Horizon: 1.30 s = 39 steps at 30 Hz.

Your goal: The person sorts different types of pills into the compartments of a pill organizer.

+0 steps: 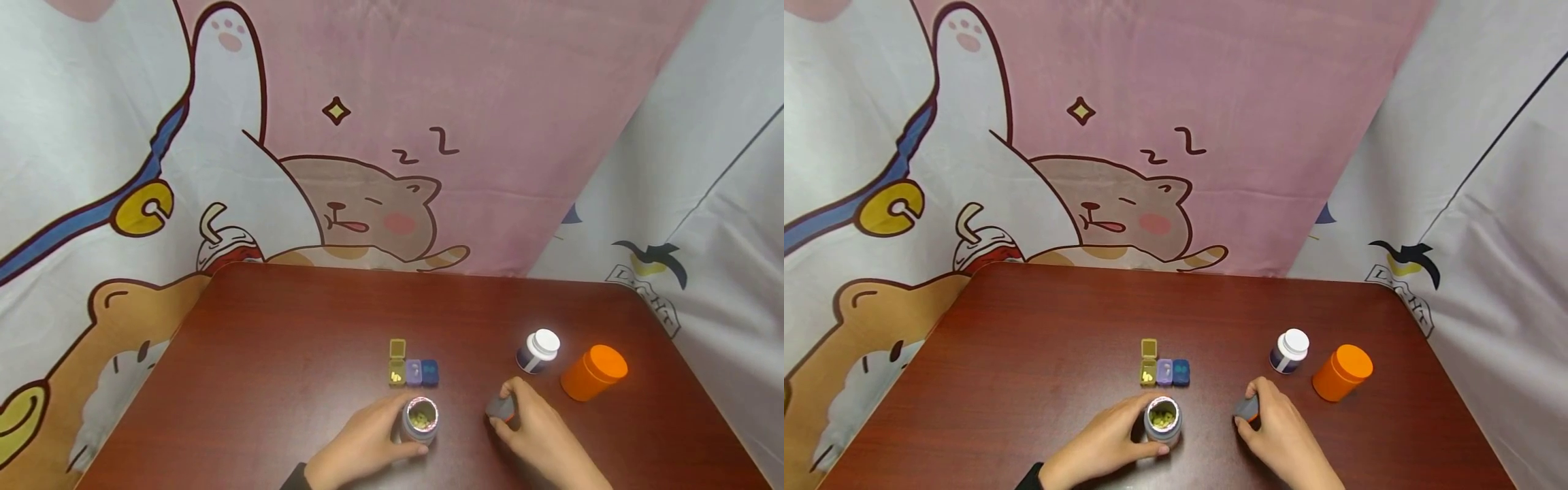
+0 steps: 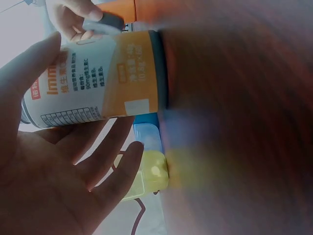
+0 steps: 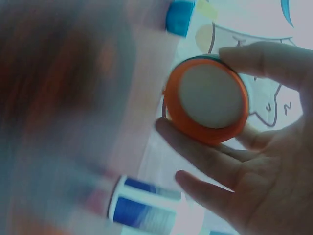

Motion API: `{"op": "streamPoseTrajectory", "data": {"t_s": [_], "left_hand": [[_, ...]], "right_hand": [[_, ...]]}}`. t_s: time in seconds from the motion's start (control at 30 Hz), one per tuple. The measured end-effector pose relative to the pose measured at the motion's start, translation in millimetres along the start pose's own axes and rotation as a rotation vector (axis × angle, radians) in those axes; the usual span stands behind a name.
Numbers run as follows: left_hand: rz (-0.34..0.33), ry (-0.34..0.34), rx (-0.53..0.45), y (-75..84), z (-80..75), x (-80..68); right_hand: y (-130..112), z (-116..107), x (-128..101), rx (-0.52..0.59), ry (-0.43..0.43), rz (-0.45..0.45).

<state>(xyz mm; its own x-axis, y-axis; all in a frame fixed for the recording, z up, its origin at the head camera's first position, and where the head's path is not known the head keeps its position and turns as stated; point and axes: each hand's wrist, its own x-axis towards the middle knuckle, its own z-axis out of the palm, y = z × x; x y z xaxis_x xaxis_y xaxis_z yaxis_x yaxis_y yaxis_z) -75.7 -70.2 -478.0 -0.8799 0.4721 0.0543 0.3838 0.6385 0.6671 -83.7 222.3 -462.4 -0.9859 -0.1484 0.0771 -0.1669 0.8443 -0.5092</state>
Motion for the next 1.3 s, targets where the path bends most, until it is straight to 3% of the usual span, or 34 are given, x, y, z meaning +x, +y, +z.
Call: {"op": "streamPoseTrajectory", "data": {"t_s": [0.2, 0.43, 0.73, 0.93, 1.07, 1.17, 1.3], "left_hand": [[-0.003, 0.013, 0.009, 1.1, -1.0, 0.2], [-0.007, 0.013, 0.008, 0.4, -0.7, 0.5], [0.006, 0.016, 0.002, -0.2, -1.1, 0.6], [0.007, 0.008, -0.004, -0.7, -0.6, 0.9], [-0.006, -0.006, -0.014, 0.2, -1.3, 1.4], [-0.021, -0.021, -0.011, 0.5, -1.8, 1.3], [-0.031, -0.037, -0.009, -0.4, -0.7, 2.4]], "right_hand": [[-15, 8, -1, 0.056, 0.092, -0.066], [-22, 16, -2, 0.081, 0.229, -0.251], [-37, 28, -2, 0.338, 0.348, -0.443], [-45, 35, -5, 0.461, 0.31, -0.465], [-47, 37, -5, 0.524, 0.258, -0.548], [-49, 39, -4, 0.538, 0.23, -0.617], [-51, 40, -3, 0.528, 0.201, -0.635]]}}
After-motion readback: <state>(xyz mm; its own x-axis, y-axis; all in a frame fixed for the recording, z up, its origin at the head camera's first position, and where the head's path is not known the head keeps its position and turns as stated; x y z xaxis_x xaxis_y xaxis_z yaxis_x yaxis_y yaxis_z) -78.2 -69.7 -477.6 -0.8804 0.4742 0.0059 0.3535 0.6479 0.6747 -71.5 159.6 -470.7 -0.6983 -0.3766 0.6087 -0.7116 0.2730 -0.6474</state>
